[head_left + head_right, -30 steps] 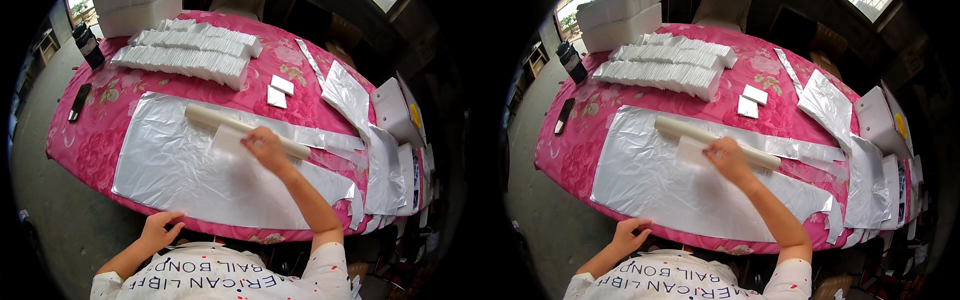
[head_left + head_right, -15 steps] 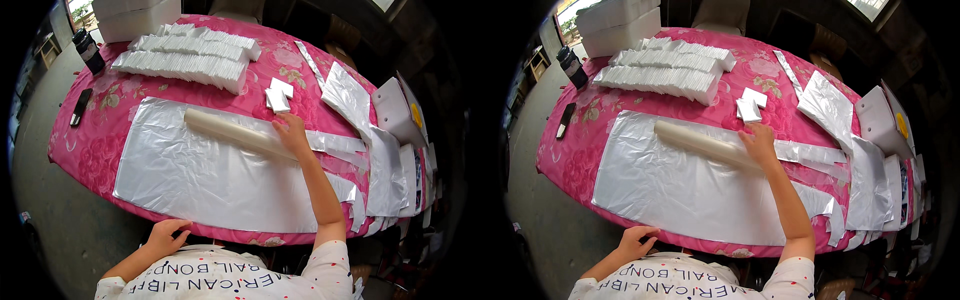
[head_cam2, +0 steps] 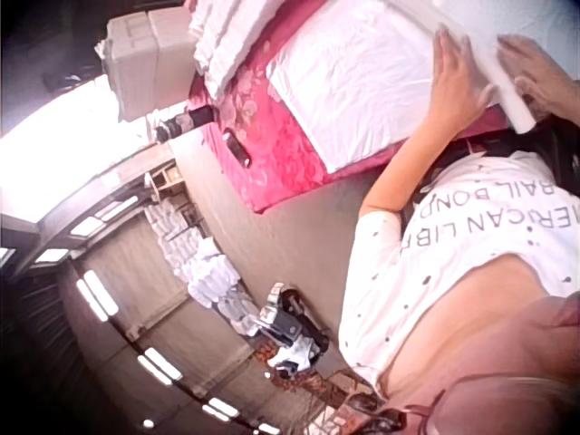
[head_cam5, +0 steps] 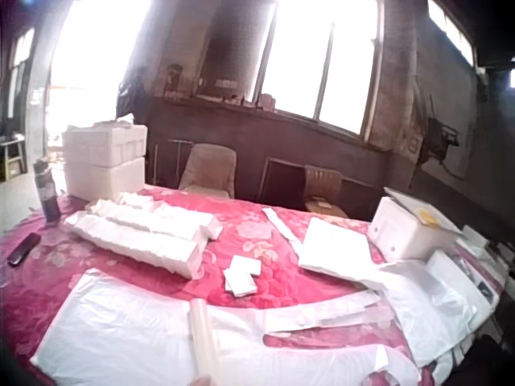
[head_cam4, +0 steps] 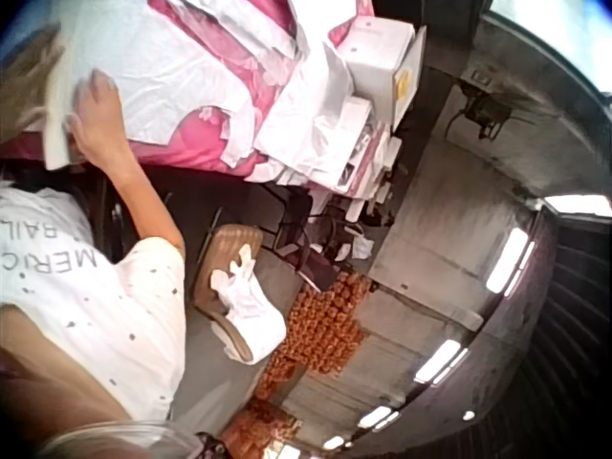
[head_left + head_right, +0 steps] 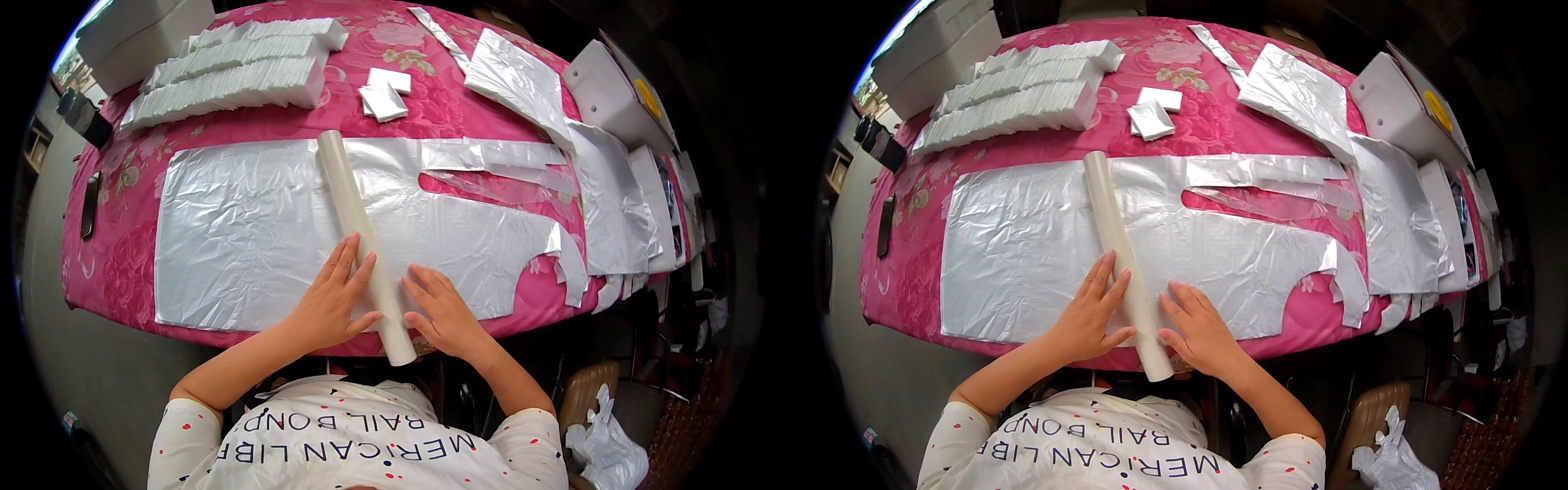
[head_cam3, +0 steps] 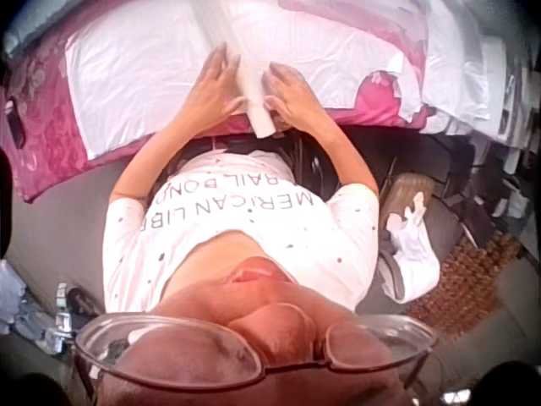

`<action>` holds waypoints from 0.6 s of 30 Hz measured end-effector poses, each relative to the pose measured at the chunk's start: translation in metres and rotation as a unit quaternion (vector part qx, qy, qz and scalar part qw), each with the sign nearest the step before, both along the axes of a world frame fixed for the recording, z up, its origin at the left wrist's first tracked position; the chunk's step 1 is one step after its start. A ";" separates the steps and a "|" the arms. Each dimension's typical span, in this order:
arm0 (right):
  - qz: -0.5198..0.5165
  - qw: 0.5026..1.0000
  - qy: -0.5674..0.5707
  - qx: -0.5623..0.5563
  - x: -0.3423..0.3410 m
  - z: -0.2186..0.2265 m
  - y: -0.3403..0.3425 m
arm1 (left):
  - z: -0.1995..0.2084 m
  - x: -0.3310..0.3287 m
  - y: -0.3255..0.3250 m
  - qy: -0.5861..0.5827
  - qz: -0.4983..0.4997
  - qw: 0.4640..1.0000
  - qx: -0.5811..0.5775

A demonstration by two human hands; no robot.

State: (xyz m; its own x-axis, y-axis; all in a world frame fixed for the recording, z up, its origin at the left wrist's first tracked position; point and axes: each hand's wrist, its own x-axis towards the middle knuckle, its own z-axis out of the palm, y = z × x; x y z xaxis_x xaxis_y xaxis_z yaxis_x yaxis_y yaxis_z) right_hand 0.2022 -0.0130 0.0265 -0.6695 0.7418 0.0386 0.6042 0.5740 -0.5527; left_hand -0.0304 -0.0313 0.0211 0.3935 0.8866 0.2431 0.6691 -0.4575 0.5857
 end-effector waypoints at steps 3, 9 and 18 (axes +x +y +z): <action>-0.036 0.988 -0.092 0.121 0.029 -0.020 0.020 | -0.006 0.019 0.009 0.030 -0.033 0.999 -0.007; -0.263 0.946 -0.107 0.153 0.174 -0.043 0.069 | 0.000 0.038 0.011 0.049 -0.098 0.994 -0.017; -0.458 0.874 -0.023 0.157 0.253 -0.038 0.076 | 0.001 0.044 0.011 0.065 -0.122 0.990 0.000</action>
State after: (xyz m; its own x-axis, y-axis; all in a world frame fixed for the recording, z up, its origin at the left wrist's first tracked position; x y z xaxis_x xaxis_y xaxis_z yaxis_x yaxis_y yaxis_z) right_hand 0.4548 0.0629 -0.0118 0.1951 0.9253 0.3252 0.9073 -0.0443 -0.4181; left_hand 0.0139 -0.0207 0.0218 0.6234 0.7619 0.1755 0.6092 -0.6140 0.5018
